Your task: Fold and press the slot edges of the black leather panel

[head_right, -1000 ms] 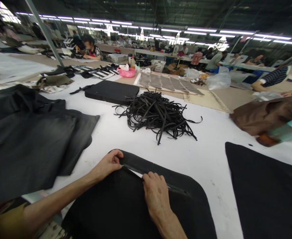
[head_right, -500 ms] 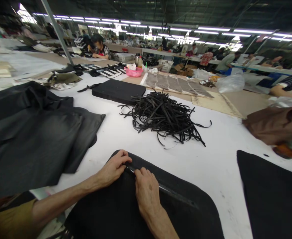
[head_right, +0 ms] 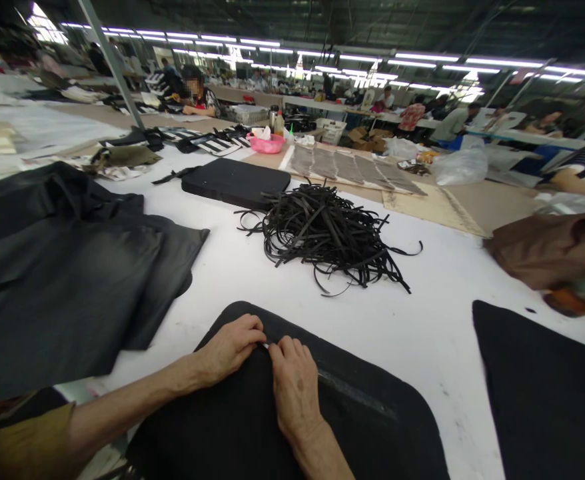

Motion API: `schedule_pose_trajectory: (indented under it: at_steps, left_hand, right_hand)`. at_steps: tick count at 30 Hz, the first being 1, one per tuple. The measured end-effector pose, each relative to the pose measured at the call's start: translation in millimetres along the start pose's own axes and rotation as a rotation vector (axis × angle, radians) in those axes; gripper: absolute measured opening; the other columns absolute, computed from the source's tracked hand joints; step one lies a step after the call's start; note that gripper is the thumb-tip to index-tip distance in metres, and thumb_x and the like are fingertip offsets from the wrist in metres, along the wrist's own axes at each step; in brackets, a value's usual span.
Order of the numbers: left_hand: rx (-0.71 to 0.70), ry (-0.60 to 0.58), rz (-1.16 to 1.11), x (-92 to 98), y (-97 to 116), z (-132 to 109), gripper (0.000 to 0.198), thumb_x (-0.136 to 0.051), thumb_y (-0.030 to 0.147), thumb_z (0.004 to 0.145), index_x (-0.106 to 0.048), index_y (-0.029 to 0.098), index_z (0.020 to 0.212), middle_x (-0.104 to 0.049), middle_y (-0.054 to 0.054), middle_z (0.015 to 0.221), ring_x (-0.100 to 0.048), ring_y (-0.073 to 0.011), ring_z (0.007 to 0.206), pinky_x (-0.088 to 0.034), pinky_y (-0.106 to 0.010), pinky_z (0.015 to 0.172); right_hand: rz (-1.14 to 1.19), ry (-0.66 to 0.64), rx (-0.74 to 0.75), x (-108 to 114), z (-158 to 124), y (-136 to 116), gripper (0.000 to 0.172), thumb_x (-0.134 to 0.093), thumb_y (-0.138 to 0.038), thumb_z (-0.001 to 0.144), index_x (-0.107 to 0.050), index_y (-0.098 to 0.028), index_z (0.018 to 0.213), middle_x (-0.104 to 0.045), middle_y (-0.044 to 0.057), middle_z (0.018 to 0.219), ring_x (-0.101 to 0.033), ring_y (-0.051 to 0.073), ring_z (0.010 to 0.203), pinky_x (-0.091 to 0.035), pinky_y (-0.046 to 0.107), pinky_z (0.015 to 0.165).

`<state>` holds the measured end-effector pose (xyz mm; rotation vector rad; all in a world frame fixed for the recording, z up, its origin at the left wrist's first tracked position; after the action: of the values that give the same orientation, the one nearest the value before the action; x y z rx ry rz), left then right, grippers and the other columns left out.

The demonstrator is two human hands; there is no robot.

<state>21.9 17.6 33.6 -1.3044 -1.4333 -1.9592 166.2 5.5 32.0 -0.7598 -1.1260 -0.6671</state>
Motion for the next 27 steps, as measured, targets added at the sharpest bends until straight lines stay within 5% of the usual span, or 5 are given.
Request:
schedule_pose_trajectory:
  at_steps: [8, 15, 27]
  left_hand:
    - [-0.116, -0.049, 0.224, 2.0, 9.1, 0.1, 0.017, -0.039, 0.010, 0.085, -0.055, 0.017, 0.083, -0.051, -0.003, 0.094, -0.045, -0.0166, 0.084, -0.041, -0.030, 0.075]
    - [-0.018, -0.067, 0.156, 3.9, -4.0, 1.1, 0.015, -0.043, 0.009, 0.082, -0.054, 0.019, 0.084, -0.047, -0.001, 0.094, -0.046, -0.0144, 0.085, -0.041, -0.025, 0.071]
    - [-0.123, -0.060, 0.163, 6.5, -14.2, -1.7, 0.021, -0.041, 0.007, 0.085, -0.058, 0.019, 0.080, -0.052, -0.001, 0.085, -0.044, -0.0150, 0.080, -0.038, -0.025, 0.069]
  right_hand:
    - [-0.051, -0.004, 0.069, 0.2, -0.6, 1.0, 0.020, -0.044, -0.007, 0.085, -0.059, -0.021, 0.087, -0.052, 0.002, 0.078, -0.046, 0.019, 0.073, -0.032, 0.031, 0.065]
    - [-0.055, -0.066, 0.105, -1.2, -1.3, 1.6, 0.018, -0.047, -0.008, 0.084, -0.058, -0.021, 0.090, -0.053, 0.003, 0.082, -0.045, 0.019, 0.075, -0.033, 0.032, 0.066]
    - [-0.025, -0.124, 0.110, -0.7, -2.0, 5.8, 0.020, -0.048, -0.009, 0.085, -0.057, -0.022, 0.096, -0.052, 0.002, 0.084, -0.044, 0.019, 0.076, -0.034, 0.032, 0.068]
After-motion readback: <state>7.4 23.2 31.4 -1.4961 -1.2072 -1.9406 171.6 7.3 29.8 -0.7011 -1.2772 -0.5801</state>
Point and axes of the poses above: each hand's wrist, its own z-axis towards the middle knuckle, its own x-axis out of the back of the hand, y = z × x, the point moved 3 cm from there along z, towards the middle knuckle
